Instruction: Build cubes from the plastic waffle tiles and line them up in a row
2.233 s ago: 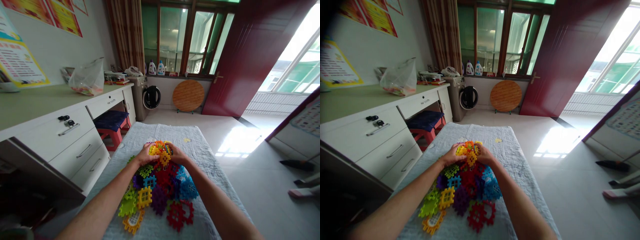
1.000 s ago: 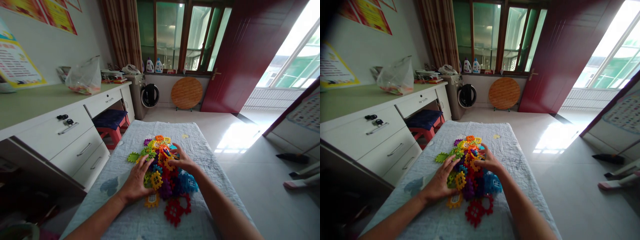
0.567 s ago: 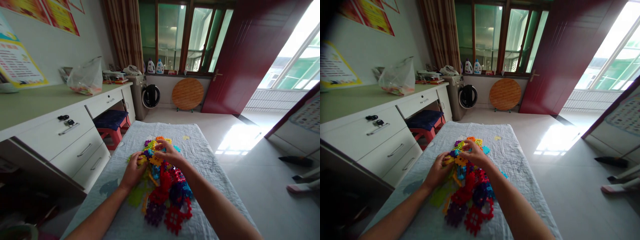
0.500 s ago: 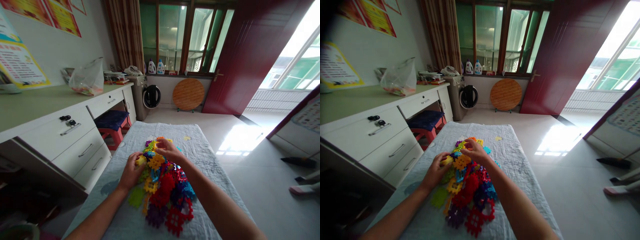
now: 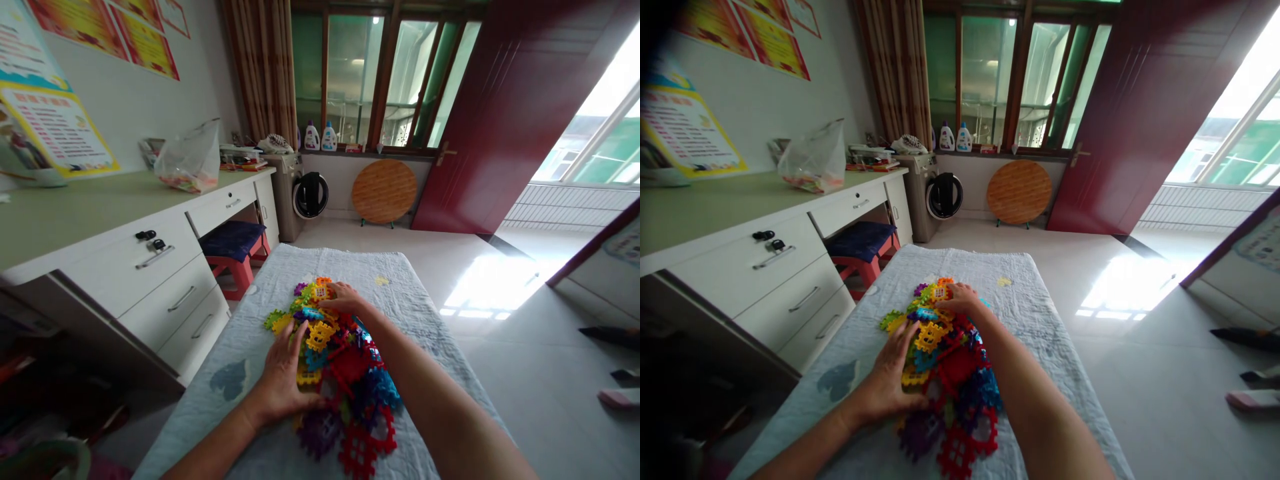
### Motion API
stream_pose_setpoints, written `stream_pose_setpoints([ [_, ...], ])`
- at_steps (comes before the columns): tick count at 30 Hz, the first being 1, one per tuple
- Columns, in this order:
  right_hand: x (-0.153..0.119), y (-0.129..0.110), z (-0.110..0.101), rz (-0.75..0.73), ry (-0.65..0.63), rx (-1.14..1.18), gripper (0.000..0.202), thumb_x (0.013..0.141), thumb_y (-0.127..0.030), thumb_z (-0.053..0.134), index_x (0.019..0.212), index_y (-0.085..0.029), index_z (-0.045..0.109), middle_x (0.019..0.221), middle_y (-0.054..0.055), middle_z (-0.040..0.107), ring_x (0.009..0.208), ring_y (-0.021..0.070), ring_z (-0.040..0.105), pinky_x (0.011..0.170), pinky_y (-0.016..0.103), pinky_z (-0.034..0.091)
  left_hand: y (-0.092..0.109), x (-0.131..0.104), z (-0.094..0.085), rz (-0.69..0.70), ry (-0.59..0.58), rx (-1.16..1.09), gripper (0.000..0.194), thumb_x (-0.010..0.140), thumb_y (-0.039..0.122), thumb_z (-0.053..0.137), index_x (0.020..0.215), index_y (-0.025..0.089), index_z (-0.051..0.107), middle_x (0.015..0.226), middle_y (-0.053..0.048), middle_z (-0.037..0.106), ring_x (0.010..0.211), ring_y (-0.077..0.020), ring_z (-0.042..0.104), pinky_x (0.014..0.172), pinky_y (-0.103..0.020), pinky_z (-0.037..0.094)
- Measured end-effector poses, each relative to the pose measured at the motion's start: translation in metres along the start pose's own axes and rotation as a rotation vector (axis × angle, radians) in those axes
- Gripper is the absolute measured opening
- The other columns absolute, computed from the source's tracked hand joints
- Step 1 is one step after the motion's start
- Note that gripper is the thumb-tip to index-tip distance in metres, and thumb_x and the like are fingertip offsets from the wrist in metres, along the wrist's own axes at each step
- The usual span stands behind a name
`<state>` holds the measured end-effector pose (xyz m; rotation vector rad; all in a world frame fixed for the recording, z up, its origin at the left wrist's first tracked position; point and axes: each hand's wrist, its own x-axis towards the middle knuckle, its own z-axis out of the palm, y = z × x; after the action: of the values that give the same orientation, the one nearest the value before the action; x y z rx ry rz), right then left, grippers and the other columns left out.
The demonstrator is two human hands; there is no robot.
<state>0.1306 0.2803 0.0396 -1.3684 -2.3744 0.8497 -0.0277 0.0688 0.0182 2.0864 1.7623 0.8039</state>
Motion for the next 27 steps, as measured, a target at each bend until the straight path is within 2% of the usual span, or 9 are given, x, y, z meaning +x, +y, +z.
stream_pose_setpoints([
  [4, -0.015, -0.008, -0.007, -0.092, -0.032, 0.027, 0.054, 0.059, -0.052, 0.076, 0.106, -0.026, 0.067, 0.112, 0.006, 0.063, 0.111, 0.0311, 0.051, 0.096, 0.044, 0.037, 0.003, 0.014, -0.001, -0.022, 0.097, -0.038, 0.113, 0.057, 0.045, 0.080, 0.147, 0.027, 0.014, 0.151, -0.016, 0.020, 0.139, -0.0391, 0.018, 0.110, -0.058, 0.024],
  [8, -0.033, -0.009, -0.015, -0.171, -0.046, 0.208, 0.054, 0.066, -0.040, 0.073, 0.116, -0.022, 0.061, 0.106, 0.006, 0.064, 0.098, 0.0240, 0.058, 0.087, 0.038, 0.045, 0.009, 0.029, -0.003, 0.014, 0.141, -0.105, 0.093, 0.066, 0.041, 0.074, 0.144, 0.025, 0.024, 0.148, -0.013, 0.027, 0.138, -0.0325, 0.025, 0.113, -0.051, 0.025],
  [10, -0.039, -0.010, -0.013, -0.196, -0.074, 0.320, 0.053, 0.069, -0.033, 0.071, 0.119, -0.022, 0.057, 0.102, 0.004, 0.064, 0.089, 0.0192, 0.060, 0.080, 0.033, 0.048, 0.013, 0.037, -0.001, 0.022, 0.152, -0.118, 0.087, 0.068, 0.040, 0.072, 0.141, 0.024, 0.029, 0.146, -0.013, 0.029, 0.137, -0.0314, 0.028, 0.113, -0.049, 0.026],
  [13, -0.047, -0.010, -0.009, -0.247, -0.051, 0.399, 0.044, 0.071, -0.024, 0.067, 0.114, -0.021, 0.059, 0.096, 0.002, 0.064, 0.083, 0.0151, 0.060, 0.077, 0.030, 0.049, 0.021, 0.050, 0.001, 0.020, 0.175, -0.126, 0.079, 0.068, 0.040, 0.071, 0.137, 0.021, 0.037, 0.143, -0.014, 0.035, 0.135, -0.0319, 0.032, 0.112, -0.049, 0.028],
  [17, -0.065, -0.007, -0.017, -0.296, 0.011, 0.540, 0.037, 0.075, -0.025, 0.061, 0.112, -0.020, 0.059, 0.094, 0.003, 0.064, 0.081, 0.0138, 0.059, 0.073, 0.029, 0.049, 0.030, 0.063, -0.005, 0.048, 0.191, -0.145, 0.067, 0.068, 0.041, 0.071, 0.127, 0.021, 0.048, 0.133, -0.012, 0.049, 0.127, -0.0307, 0.043, 0.108, -0.047, 0.033],
  [21, -0.094, 0.014, -0.045, -0.218, 0.028, 0.653, 0.038, 0.076, -0.027, 0.059, 0.113, -0.020, 0.056, 0.092, 0.004, 0.065, 0.081, 0.0155, 0.061, 0.074, 0.032, 0.051, 0.023, 0.069, -0.024, 0.007, 0.205, -0.161, 0.035, 0.078, 0.038, 0.061, 0.108, 0.021, 0.059, 0.110, -0.007, 0.064, 0.108, -0.0239, 0.058, 0.099, -0.038, 0.043],
  [25, -0.126, 0.050, -0.066, 0.045, 0.267, 0.370, 0.037, 0.074, -0.034, 0.061, 0.107, -0.018, 0.060, 0.102, 0.009, 0.065, 0.096, 0.0228, 0.060, 0.089, 0.043, 0.047, -0.003, 0.074, -0.040, -0.008, 0.176, -0.091, 0.035, 0.079, 0.042, 0.057, 0.107, 0.020, 0.059, 0.112, -0.007, 0.061, 0.108, -0.0233, 0.057, 0.097, -0.037, 0.042],
  [27, -0.139, 0.065, -0.066, 0.144, 0.290, 0.229, 0.051, 0.072, -0.043, 0.065, 0.115, -0.017, 0.059, 0.116, 0.014, 0.060, 0.110, 0.0289, 0.055, 0.097, 0.048, 0.040, -0.017, 0.080, -0.042, -0.023, 0.157, -0.013, 0.042, 0.078, 0.049, 0.058, 0.108, 0.019, 0.060, 0.121, -0.010, 0.057, 0.116, -0.0266, 0.051, 0.103, -0.041, 0.037],
])
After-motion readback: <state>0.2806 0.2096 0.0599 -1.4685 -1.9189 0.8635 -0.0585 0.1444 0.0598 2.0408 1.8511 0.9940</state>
